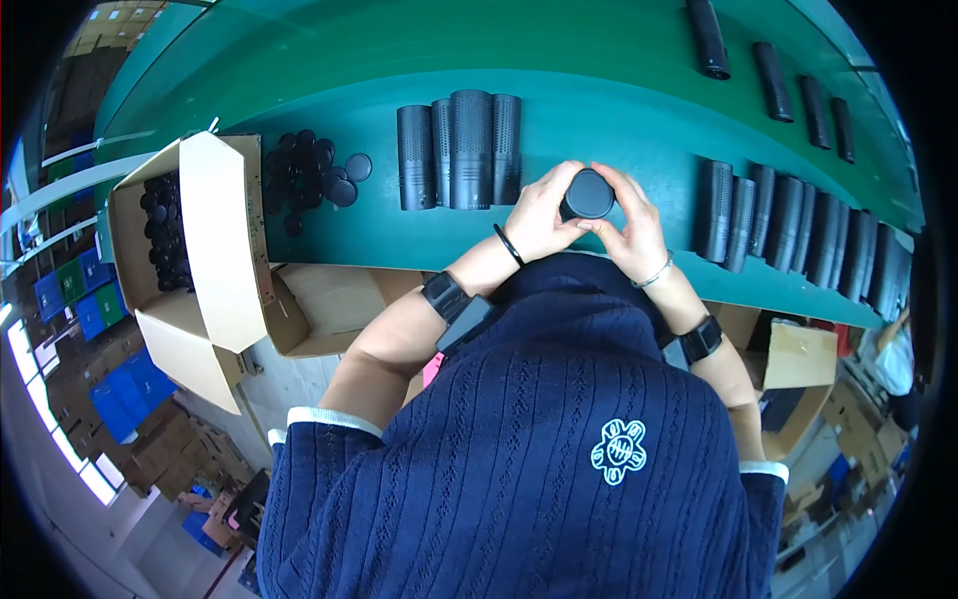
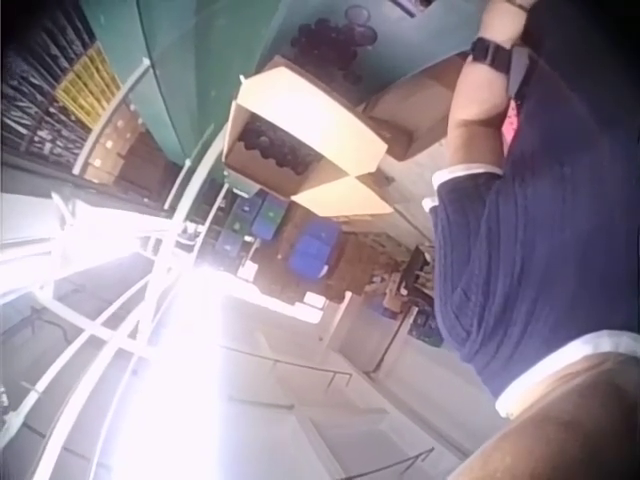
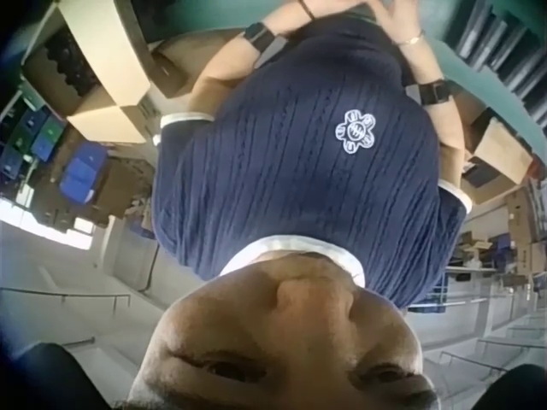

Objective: The person removes black cylinders from a cardboard box, places them on a green workbench, and fits black caps onto the ends of the cylinders by hand. The person then gathers the capped cylinders and places them into a different cardboard box.

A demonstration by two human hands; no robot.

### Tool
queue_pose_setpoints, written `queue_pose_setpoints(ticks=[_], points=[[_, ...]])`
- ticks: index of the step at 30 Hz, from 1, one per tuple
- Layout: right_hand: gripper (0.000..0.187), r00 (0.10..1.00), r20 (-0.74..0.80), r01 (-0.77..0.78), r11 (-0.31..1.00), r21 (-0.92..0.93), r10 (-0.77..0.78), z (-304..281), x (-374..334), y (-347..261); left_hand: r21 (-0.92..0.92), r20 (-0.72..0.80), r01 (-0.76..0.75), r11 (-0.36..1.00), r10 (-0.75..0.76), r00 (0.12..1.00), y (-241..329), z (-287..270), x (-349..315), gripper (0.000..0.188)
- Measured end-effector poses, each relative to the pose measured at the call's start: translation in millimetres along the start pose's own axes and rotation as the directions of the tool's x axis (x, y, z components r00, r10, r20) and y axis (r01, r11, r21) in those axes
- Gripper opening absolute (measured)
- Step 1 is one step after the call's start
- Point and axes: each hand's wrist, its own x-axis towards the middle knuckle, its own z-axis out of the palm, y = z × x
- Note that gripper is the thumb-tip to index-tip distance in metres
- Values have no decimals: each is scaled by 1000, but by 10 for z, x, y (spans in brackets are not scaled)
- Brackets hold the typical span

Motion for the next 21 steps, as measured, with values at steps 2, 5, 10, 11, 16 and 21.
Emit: queue_pose_setpoints(ticks=[2,5,10,11,16,21], points=[[64,1000,-9,-8,999,-34,7,5,0,-15,4,-16,57,998,-57,998,13,32,2,61],[63,999,-36,26,997,-68,-28,-40,83,2,103,-119,-90,991,102,988,-60,46,76,58],[71,985,95,-173,908,381,147,-5,-15,116,-74,-47,-26,997,22,999,-69,20,55,57],[71,987,100,-159,879,449,127,-7,-36,130,-115,-36,-11,993,7,999,-76,20,57,57],[63,979,54,-198,848,492,197,-4,-47,160,-129,65,17,991,-8,998,-38,-35,67,62],[58,990,65,-143,870,472,127,-64,-24,118,-150,114,-18,989,35,993,-108,-94,87,66]])
